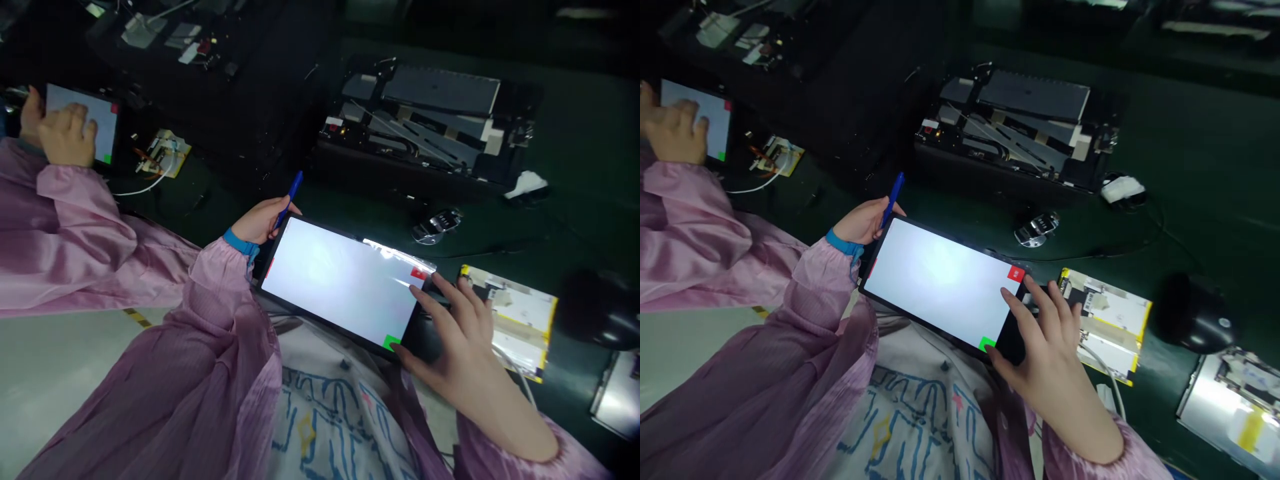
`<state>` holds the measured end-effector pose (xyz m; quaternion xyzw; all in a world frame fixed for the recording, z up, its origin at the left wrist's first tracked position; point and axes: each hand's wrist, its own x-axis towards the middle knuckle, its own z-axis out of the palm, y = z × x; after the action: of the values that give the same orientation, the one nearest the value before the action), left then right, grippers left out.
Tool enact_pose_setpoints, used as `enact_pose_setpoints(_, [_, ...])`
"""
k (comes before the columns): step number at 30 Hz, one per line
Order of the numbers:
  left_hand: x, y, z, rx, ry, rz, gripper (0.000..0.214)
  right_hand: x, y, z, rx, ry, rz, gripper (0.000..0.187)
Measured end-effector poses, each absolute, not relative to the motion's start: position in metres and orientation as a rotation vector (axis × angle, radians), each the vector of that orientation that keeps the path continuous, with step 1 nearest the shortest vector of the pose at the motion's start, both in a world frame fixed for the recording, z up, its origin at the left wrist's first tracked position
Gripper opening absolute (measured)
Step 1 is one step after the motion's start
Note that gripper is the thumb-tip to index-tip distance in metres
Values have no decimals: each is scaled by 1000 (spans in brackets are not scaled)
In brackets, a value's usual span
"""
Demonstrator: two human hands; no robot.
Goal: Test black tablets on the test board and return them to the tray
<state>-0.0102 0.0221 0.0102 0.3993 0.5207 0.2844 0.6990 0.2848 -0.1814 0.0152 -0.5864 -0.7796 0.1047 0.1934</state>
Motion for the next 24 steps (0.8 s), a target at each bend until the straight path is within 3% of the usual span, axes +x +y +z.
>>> enact_pose_setpoints(4, [-9,22,11,888,1168,629,39,265,-185,20,-1580,-2196,253,68])
enact_pose_setpoints(12, [-6,20,10,879,1173,647,37,220,-183,8,-1374,-2518,1,46])
enact_pose_setpoints(24, [-7,21,9,885,1168,660,34,219,-183,7,-1399,-2444,116,37])
